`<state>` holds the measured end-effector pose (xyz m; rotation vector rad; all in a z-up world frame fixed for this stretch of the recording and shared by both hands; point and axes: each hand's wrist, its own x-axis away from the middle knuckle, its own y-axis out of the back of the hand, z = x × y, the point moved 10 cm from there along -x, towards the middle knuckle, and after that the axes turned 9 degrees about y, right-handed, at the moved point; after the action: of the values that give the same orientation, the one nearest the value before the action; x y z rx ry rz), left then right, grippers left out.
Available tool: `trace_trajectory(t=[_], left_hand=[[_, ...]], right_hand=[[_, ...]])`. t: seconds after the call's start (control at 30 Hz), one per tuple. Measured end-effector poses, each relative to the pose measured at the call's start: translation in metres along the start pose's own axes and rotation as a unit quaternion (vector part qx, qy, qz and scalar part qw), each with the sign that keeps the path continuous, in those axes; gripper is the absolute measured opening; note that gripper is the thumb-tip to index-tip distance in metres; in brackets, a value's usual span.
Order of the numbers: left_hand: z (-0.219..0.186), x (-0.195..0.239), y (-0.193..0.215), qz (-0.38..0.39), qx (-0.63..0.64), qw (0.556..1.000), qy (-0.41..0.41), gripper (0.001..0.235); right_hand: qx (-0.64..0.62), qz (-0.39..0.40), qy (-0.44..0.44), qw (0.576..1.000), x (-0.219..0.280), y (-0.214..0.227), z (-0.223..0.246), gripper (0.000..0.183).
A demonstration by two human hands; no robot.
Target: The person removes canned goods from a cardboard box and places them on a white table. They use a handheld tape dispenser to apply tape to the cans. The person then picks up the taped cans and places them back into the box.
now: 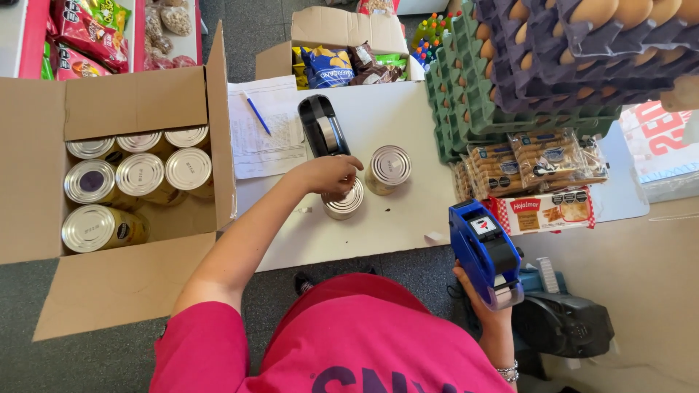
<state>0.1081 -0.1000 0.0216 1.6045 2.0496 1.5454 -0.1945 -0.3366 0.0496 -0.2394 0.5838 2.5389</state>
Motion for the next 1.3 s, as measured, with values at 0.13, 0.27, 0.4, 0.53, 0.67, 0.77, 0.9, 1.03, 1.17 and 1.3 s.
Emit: trace_trajectory(t=[0.13,0.27,0.4,0.53,0.67,0.77,0.9,1.03,1.17,1.3], left_hand=[[0.003,-0.009,-0.006,-0.001,-0.024,1.0,0.006,0.018],[0.003,-0.011,-0.009,0.002,-0.016,1.0,0.007,0.016],[0.007,-0.013,-0.015,0.003,-0.015,1.0,0.007,0.013],[0.007,-0.012,-0.017,-0.026,0.001,0.999,-0.034,0.009],[0.008,-0.008,-0.012,-0.06,0.039,0.996,-0.058,0.015],[0.007,-0.007,-0.012,-0.058,0.038,0.996,-0.054,0.016],[0.009,-0.009,-0.015,-0.1,0.027,0.992,-0.069,0.025],[0.012,0.004,-0.01,-0.101,0.085,0.991,-0.035,0.013],[0.033,0.006,-0.018,-0.093,0.22,0.971,-0.015,0.026],[0.029,0.009,-0.018,-0.057,0.3,0.951,0.044,0.03]], right_hand=[[-0.017,0.007,-0.027,0.999,0.004,0.001,-0.014,0.037],[0.002,-0.001,0.012,1.0,0.008,0.003,-0.006,0.041],[0.011,0.004,0.013,1.0,0.006,0.003,-0.007,0.032],[-0.01,-0.001,-0.004,1.0,0.007,0.004,-0.012,0.031],[0.024,0.025,0.003,0.999,0.001,-0.001,0.005,0.024],[0.006,0.015,-0.013,1.0,0.004,-0.002,-0.006,0.03],[0.082,0.031,0.112,0.99,0.004,-0.003,0.007,0.039],[0.012,0.031,0.01,0.999,0.003,-0.006,-0.007,0.031],[0.022,0.041,0.011,0.999,0.004,-0.007,-0.007,0.031],[0.028,0.041,0.006,0.999,0.003,-0.008,-0.005,0.03]])
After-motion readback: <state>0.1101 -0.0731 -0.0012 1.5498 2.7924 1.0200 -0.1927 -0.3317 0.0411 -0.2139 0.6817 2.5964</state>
